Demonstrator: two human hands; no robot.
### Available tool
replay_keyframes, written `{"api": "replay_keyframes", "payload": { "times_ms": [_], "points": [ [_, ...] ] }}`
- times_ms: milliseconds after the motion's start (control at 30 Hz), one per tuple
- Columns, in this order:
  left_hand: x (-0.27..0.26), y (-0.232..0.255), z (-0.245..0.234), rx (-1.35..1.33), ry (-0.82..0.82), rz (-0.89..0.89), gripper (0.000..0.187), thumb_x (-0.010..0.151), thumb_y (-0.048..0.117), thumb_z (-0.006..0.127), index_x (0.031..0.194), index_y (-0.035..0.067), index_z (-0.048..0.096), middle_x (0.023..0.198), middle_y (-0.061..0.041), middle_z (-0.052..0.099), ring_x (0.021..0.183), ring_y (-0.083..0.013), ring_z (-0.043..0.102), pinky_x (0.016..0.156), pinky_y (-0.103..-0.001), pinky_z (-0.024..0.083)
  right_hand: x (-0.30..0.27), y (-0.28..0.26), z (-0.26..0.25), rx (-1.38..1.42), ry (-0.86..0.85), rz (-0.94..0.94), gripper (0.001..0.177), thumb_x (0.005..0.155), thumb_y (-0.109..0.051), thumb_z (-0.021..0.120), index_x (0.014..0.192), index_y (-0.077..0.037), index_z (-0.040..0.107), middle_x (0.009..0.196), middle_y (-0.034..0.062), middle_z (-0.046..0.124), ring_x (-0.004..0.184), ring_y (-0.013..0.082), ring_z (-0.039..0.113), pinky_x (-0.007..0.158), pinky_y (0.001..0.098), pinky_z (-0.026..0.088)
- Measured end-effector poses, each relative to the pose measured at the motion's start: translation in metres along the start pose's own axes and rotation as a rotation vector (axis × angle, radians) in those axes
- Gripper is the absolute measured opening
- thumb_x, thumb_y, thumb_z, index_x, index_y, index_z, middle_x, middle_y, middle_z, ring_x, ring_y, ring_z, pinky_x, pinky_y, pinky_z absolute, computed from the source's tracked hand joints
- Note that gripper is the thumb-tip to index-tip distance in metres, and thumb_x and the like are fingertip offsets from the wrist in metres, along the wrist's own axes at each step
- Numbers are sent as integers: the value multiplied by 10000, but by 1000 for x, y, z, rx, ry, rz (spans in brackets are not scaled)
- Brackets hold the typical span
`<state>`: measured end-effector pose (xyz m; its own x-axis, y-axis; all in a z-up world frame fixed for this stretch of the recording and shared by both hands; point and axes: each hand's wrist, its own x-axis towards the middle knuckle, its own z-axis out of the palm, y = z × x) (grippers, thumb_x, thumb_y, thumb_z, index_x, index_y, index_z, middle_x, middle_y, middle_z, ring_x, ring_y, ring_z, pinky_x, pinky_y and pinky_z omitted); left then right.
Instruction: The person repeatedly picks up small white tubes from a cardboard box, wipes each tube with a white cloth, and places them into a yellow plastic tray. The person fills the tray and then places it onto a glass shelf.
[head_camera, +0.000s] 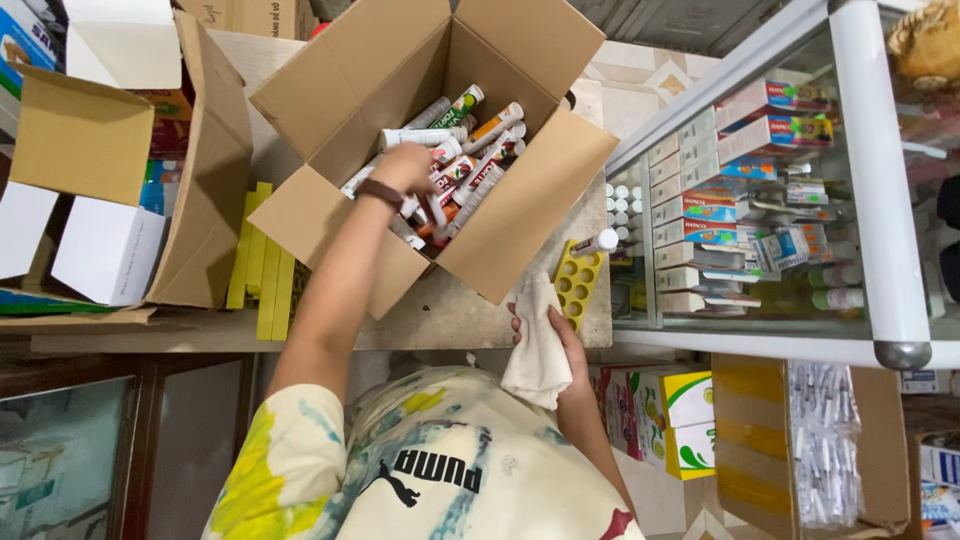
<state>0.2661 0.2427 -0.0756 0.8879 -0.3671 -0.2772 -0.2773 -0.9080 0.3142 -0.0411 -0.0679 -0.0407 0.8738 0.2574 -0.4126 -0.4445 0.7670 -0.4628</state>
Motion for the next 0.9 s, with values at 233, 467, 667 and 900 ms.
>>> {"api": "replay_keyframes", "payload": {
  "times_ms": [233, 467, 667, 900],
  "points": [
    [-110, 16, -78, -702, 629, -45, 320, 882, 279, 837, 1050, 25, 737, 959, -126, 777, 843, -226, 746, 757, -359, 586, -3, -21, 24, -82, -8, -109, 680, 991, -310, 584, 1568, -42, 342, 1401, 245, 560, 1085, 298, 634, 840, 384, 569],
    [-166, 131, -58, -1578, 494, 203, 326, 1036, 228, 632, 1246, -18, 668, 1290, -49, 671, 1012, -120, 678, 851, -270, 624, 5, -51, 59, -285, -37, -462, 748, 997, -360, 604, 1601, -43, 297, 1420, 222, 529, 1264, 333, 578, 957, 453, 548],
    [-191, 235, 8, -1070, 582, 266, 407, 952, 168, 763, 1327, 27, 693, 1135, -103, 646, 1031, -187, 632, 891, -314, 534, 7, -67, 70, -280, 39, -754, 788, 993, -373, 616, 1613, -72, 234, 1507, 139, 483, 1368, 290, 524, 1107, 432, 485],
    [-205, 277, 21, -1083, 470, 563, 487, 1015, 238, 682, 1454, 71, 555, 1327, -105, 577, 1221, -180, 589, 1027, -312, 524, -9, -83, 41, 23, -191, -647, 758, 1058, -373, 635, 1600, 70, 341, 1453, 210, 565, 1238, 305, 600, 1060, 429, 490]
  ]
}}
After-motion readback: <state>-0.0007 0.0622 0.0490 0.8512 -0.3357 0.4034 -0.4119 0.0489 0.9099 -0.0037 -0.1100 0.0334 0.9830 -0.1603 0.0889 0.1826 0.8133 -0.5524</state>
